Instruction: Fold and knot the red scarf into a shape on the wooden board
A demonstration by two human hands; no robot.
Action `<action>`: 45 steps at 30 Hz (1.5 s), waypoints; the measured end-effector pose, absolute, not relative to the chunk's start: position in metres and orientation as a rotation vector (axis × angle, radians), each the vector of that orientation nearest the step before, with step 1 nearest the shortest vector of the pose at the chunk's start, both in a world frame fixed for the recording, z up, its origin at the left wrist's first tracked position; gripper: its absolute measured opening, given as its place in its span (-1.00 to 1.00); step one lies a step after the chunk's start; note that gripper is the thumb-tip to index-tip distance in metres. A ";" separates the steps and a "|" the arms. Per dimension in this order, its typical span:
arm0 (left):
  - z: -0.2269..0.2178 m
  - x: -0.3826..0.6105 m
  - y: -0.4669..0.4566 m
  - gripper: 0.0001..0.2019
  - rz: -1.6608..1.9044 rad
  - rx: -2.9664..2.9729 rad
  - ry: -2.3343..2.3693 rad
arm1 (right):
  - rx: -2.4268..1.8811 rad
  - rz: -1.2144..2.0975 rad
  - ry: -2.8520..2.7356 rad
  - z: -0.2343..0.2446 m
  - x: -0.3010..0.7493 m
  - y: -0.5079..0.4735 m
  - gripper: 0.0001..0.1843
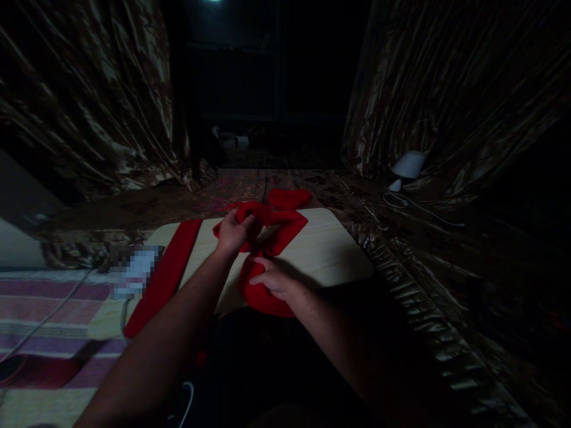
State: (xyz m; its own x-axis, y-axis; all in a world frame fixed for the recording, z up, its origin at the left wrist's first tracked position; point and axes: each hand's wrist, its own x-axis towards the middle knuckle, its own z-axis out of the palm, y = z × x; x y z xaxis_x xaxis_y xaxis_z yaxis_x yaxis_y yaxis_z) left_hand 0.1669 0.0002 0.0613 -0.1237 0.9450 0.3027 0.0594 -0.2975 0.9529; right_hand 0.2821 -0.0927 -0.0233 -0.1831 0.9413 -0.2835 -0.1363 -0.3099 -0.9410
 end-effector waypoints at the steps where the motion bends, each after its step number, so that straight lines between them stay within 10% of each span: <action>1: 0.059 0.170 -0.001 -0.65 1.465 1.428 1.163 | -1.249 1.605 -1.013 -0.025 0.279 -0.094 -0.20; 22: -0.024 0.122 -0.005 -0.39 0.324 2.375 1.240 | -1.382 1.587 -1.042 -0.021 0.261 -0.127 -0.42; 32: -0.040 0.125 -0.025 -0.32 0.016 2.574 1.454 | -1.817 0.354 -1.998 0.029 0.330 -0.115 -0.68; 36: -0.043 0.125 -0.025 -0.32 0.052 2.580 1.445 | -1.775 0.210 -2.361 0.017 0.343 -0.110 -0.40; 45: -0.038 0.126 -0.027 -0.25 0.038 2.526 1.426 | -1.829 -0.176 -2.392 0.020 0.353 -0.095 -0.67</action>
State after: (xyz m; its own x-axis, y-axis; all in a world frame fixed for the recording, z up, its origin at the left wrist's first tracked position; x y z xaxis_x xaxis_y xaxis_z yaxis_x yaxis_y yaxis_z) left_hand 0.1256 -0.0266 -0.0377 0.5233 0.8468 -0.0948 0.8407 -0.4949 0.2198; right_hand 0.3530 -0.0947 0.0197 -0.2597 0.9508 0.1692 0.9653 0.2607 0.0167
